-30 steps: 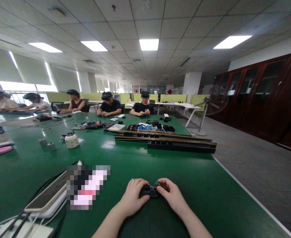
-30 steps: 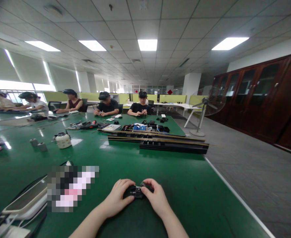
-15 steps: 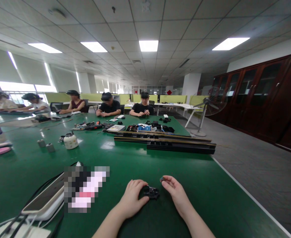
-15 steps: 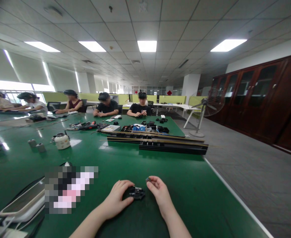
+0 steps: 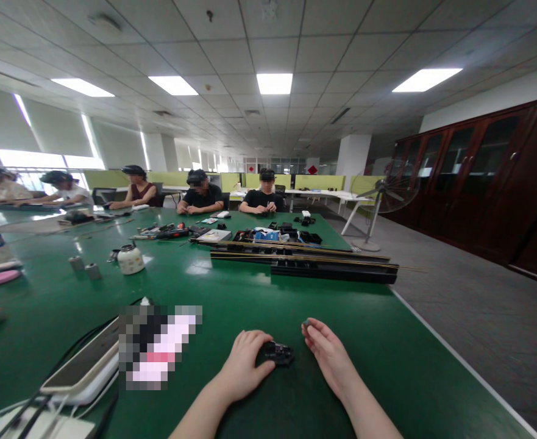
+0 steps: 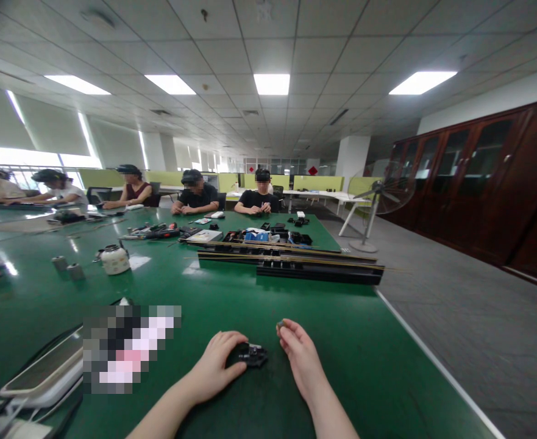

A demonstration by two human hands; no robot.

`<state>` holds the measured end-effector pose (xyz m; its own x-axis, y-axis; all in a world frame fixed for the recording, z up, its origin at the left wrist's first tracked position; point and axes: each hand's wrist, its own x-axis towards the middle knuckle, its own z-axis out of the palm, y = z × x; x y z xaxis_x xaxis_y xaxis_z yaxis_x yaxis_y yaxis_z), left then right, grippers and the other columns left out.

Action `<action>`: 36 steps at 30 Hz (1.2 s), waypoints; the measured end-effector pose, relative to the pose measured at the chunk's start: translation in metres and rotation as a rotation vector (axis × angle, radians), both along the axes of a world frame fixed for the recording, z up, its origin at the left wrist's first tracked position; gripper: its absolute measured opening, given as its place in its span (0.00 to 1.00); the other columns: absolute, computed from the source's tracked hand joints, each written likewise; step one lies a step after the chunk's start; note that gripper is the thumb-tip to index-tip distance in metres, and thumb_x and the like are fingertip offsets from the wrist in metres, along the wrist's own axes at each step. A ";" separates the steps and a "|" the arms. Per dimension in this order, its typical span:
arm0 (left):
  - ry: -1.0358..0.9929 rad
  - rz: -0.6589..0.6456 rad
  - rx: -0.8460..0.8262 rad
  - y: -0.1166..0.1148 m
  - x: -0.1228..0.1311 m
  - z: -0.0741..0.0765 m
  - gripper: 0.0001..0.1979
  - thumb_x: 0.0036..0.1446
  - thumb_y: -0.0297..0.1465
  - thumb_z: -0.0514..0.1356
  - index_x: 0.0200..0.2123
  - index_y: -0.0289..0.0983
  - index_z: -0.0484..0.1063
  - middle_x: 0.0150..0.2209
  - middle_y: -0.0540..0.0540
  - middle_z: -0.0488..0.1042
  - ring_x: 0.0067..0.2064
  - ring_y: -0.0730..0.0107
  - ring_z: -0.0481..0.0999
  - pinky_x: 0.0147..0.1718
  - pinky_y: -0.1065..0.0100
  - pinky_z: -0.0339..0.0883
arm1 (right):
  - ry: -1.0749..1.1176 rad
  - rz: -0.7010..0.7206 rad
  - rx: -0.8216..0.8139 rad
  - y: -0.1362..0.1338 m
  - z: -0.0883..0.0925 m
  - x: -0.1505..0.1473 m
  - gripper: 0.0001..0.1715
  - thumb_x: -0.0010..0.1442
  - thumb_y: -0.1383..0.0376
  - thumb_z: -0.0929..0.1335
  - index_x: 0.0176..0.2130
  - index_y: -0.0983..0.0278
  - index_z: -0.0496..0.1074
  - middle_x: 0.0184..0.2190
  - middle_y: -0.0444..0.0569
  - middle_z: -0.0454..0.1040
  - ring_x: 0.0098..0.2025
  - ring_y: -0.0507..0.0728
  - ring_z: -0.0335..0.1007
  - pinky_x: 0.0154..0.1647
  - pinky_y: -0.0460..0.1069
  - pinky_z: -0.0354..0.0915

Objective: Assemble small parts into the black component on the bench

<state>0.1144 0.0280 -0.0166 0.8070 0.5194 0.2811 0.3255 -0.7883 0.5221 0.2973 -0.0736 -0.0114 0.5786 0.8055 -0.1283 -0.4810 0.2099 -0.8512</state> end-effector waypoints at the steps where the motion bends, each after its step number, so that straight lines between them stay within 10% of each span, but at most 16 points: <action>1: -0.003 -0.003 -0.002 0.000 0.000 0.000 0.17 0.48 0.29 0.60 0.44 0.42 0.65 0.46 0.47 0.69 0.49 0.60 0.64 0.52 0.59 0.53 | 0.020 0.001 0.003 0.000 0.000 0.000 0.21 0.36 0.60 0.76 0.34 0.60 0.74 0.32 0.44 0.77 0.37 0.52 0.70 0.39 0.46 0.63; 36: 0.005 0.002 -0.012 -0.001 -0.001 0.002 0.17 0.49 0.29 0.59 0.45 0.42 0.65 0.46 0.47 0.69 0.49 0.61 0.64 0.51 0.60 0.53 | 0.083 0.010 0.029 -0.002 -0.003 0.007 0.17 0.42 0.62 0.74 0.35 0.60 0.74 0.34 0.46 0.77 0.39 0.55 0.72 0.40 0.48 0.66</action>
